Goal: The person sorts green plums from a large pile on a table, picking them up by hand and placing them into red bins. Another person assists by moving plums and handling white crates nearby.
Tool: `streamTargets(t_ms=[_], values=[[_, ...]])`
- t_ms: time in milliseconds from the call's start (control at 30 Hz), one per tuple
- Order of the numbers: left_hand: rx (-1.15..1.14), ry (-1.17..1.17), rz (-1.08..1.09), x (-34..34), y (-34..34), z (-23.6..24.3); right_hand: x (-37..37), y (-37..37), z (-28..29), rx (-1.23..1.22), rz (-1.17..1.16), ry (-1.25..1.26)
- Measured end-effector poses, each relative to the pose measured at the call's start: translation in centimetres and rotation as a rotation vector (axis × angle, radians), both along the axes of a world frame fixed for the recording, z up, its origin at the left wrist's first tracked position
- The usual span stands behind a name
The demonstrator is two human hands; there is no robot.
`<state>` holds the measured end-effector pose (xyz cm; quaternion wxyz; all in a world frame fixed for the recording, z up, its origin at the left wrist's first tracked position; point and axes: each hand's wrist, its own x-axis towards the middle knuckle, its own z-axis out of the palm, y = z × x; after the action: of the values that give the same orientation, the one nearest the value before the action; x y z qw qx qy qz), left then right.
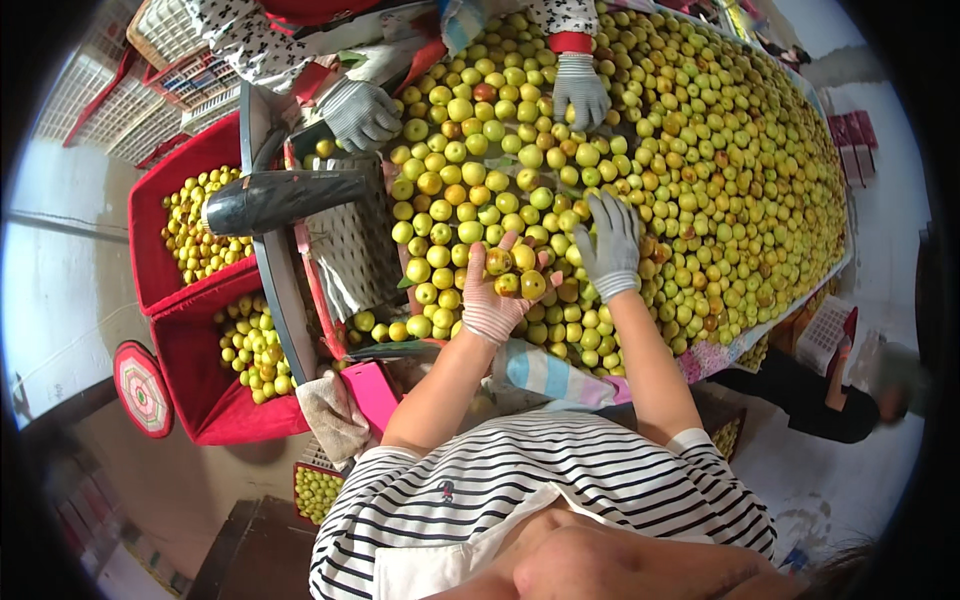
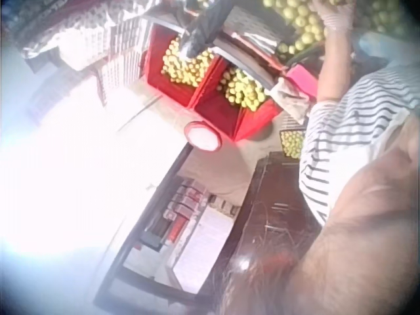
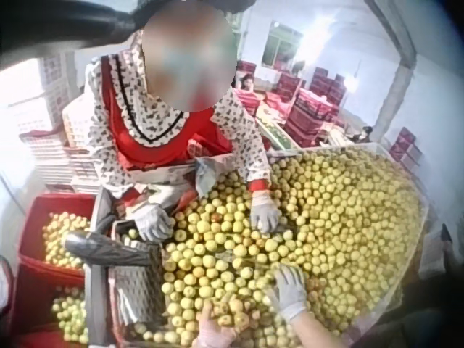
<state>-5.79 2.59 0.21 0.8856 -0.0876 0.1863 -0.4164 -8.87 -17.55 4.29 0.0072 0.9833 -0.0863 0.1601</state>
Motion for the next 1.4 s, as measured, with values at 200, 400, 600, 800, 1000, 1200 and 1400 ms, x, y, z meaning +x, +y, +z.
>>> streamTargets(t_ms=[200, 400, 600, 800, 1000, 1200, 1400], values=[[-0.085, 0.043, 0.094, 0.2, 1.0, 0.5, -1.0, -1.7, -3.1, -0.004, -0.063, 0.143], [-0.071, -0.24, 0.501, 4.2, 9.7, 4.9, -1.6, -1.9, -4.4, 0.053, -0.043, 0.045], [0.344, -0.427, 1.266, 9.7, 27.1, 8.6, -1.6, -1.7, -4.4, 0.024, -0.062, 0.039], [0.695, -0.066, 1.211, 17.9, 42.9, 4.9, -1.1, -1.7, -3.7, 0.009, -0.053, 0.057], [1.218, -0.796, 1.25, 12.5, 27.5, 8.0, -1.4, -1.4, -3.2, -0.003, -0.106, 0.076], [2.089, -1.846, 0.109, 2.3, 16.7, 1.1, -1.5, -1.3, -3.2, 0.03, -0.115, 0.083], [2.239, -1.65, 0.0, 0.3, 16.3, -2.2, -1.6, -1.3, -3.5, 0.044, -0.106, 0.048]])
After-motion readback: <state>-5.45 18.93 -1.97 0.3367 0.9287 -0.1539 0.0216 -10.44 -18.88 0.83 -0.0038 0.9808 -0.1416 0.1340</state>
